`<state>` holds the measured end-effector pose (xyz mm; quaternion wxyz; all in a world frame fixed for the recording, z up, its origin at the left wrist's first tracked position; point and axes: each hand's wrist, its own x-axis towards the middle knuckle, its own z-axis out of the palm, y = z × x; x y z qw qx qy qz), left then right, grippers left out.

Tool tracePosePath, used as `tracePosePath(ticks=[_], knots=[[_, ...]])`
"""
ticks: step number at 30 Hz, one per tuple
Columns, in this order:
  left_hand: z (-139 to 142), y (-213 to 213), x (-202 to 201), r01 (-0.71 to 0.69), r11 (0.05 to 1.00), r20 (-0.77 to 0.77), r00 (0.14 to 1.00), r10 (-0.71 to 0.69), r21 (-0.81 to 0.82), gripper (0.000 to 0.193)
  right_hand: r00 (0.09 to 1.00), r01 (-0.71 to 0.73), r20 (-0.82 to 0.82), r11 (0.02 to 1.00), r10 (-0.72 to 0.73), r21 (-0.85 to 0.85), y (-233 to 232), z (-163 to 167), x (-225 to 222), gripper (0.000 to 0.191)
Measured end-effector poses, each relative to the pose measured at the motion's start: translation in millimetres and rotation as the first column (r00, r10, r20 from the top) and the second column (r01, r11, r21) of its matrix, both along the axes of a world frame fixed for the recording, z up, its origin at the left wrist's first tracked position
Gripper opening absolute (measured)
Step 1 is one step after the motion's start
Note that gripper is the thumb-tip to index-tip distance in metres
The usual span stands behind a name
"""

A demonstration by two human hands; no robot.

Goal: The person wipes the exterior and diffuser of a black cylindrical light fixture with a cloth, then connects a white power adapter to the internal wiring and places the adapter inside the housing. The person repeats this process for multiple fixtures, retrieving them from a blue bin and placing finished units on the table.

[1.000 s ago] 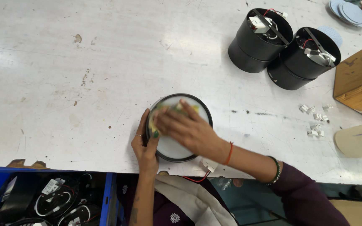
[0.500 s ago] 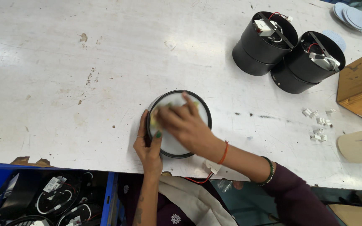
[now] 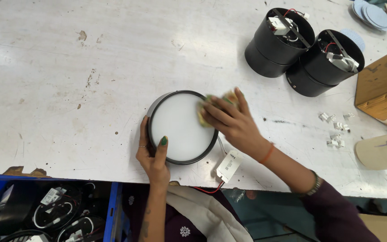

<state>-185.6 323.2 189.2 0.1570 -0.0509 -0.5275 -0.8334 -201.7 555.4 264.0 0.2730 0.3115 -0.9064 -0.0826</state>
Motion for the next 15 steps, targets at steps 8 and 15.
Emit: tracePosePath(ticks=[8, 15], knots=[[-5, 2, 1, 0.042, 0.998, 0.004, 0.999, -0.042, 0.042, 0.065, 0.906, -0.338, 0.226, 0.934, 0.357, -0.119, -60, -16, 11, 0.040], [-3, 7, 5, -0.012, 1.000, -0.048, 0.999, 0.011, -0.015, 0.067, 0.908, -0.292, 0.254, 0.937, 0.334, -0.190, 12, 12, 35, 0.026]])
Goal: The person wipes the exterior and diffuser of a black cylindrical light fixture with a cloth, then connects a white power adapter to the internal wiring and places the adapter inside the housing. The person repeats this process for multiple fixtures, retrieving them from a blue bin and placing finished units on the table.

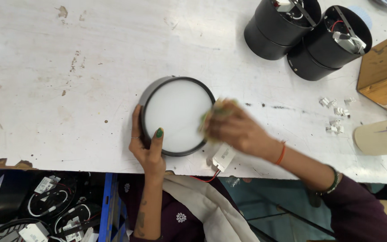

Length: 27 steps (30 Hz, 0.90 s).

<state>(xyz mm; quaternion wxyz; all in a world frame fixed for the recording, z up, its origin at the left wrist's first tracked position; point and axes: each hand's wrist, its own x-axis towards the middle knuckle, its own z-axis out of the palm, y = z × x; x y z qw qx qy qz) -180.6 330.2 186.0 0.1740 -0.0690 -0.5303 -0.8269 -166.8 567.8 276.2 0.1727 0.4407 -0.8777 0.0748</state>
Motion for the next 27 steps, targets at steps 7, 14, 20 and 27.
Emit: tracePosePath(ticks=[7, 14, 20, 27], knots=[[1, 3, 8, -0.111, 0.994, 0.008, 0.994, 0.111, -0.011, 0.072, 0.964, 0.176, -0.218, 0.980, -0.153, 0.089, -2, -23, 3, 0.035], [0, 4, 16, -0.163, 0.979, -0.046, 0.986, 0.159, -0.121, 0.077, 0.965, 0.261, 0.084, 0.937, -0.248, -0.230, -66, -32, 62, 0.042], [8, 0, 13, -0.170, 0.985, 0.024, 0.985, 0.171, -0.035, 0.073, 0.845, 0.244, 0.522, 0.789, 0.112, -0.564, -61, -20, 83, 0.062], [8, -2, 12, -0.177, 0.984, 0.032, 0.983, 0.178, -0.033, 0.068, 0.693, 0.721, 0.709, -0.148, 0.133, -0.677, 39, -35, 57, 0.035]])
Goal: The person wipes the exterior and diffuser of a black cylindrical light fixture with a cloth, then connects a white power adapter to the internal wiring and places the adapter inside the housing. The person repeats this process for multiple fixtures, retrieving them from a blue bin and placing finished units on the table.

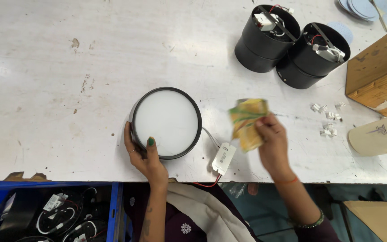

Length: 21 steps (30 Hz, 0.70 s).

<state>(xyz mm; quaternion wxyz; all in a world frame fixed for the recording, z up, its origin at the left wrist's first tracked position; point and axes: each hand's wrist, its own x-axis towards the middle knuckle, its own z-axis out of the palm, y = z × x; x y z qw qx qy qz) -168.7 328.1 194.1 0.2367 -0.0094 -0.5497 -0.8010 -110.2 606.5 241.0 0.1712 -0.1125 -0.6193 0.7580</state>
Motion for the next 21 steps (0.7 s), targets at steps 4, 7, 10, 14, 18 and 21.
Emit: tracePosePath(ticks=[4, 7, 10, 14, 18, 21], knots=[[0, 1, -4, -0.015, 0.999, 0.004, 1.000, 0.015, 0.029, 0.066, 0.986, 0.058, 0.154, 0.996, -0.068, 0.070, 31, 0, -11, 0.045], [1, 2, -4, -0.010, 0.999, 0.014, 1.000, 0.010, 0.040, 0.065, 0.975, 0.015, 0.193, 0.908, -0.105, 0.418, 29, -1, -9, 0.057], [2, 3, -1, -0.006, 1.000, 0.058, 0.998, 0.005, 0.018, 0.064, 0.985, 0.141, -0.071, 0.485, -0.160, 0.863, 16, 0, 8, 0.060], [7, 7, 2, 0.011, 0.997, 0.061, 0.998, -0.016, 0.073, 0.066, 0.985, -0.108, 0.075, 0.220, 0.157, 0.970, -7, 15, 40, 0.064], [19, 11, 5, -0.032, 0.997, -0.020, 0.999, 0.031, -0.073, 0.065, 0.831, -0.330, 0.213, 0.147, 0.514, 0.933, -37, 25, 53, 0.062], [33, 13, 7, 0.026, 0.977, -0.158, 0.986, -0.061, -0.211, 0.067, 0.826, -0.325, 0.197, 0.162, 0.528, 0.932, -45, 24, 52, 0.029]])
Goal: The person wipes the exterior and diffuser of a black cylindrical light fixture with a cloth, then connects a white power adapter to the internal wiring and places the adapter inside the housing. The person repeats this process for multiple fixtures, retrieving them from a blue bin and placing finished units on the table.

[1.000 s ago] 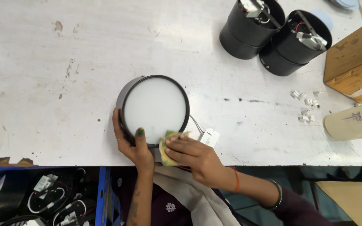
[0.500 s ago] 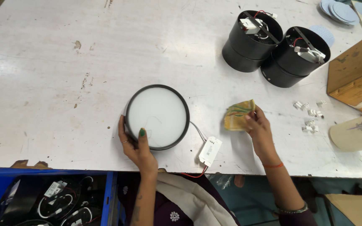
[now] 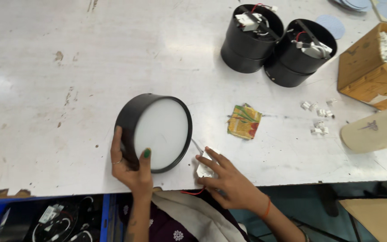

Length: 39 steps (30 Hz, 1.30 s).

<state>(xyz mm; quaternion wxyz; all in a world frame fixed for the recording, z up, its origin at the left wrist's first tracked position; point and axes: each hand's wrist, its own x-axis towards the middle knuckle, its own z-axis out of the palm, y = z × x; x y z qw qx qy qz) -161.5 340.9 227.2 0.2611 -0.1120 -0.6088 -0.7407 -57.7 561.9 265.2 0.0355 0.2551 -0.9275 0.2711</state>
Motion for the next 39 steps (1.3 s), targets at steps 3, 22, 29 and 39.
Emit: tracePosePath(ticks=[3, 22, 29, 39], knots=[[16, -7, -2, 0.088, 0.991, -0.097, 0.990, -0.098, -0.104, 0.073, 0.996, 0.066, -0.054, 0.998, -0.066, 0.008, 8, -5, -7, 0.009], [71, -37, 0, -0.261, -0.013, -0.130, 0.523, -0.842, -0.965, 0.052, 0.906, 0.354, -0.258, 0.935, -0.335, 0.027, 78, -43, -67, 0.053], [31, -52, 3, -0.377, 0.177, -0.370, 0.535, -0.759, -0.909, 0.043, 0.928, 0.322, -0.193, 0.946, -0.320, -0.021, 77, -36, -63, 0.047], [-24, -65, 16, -0.346, 0.170, -0.351, 0.570, -0.743, -0.923, 0.046, 0.932, 0.291, -0.215, 0.956, -0.291, -0.029, 74, -35, -60, 0.040]])
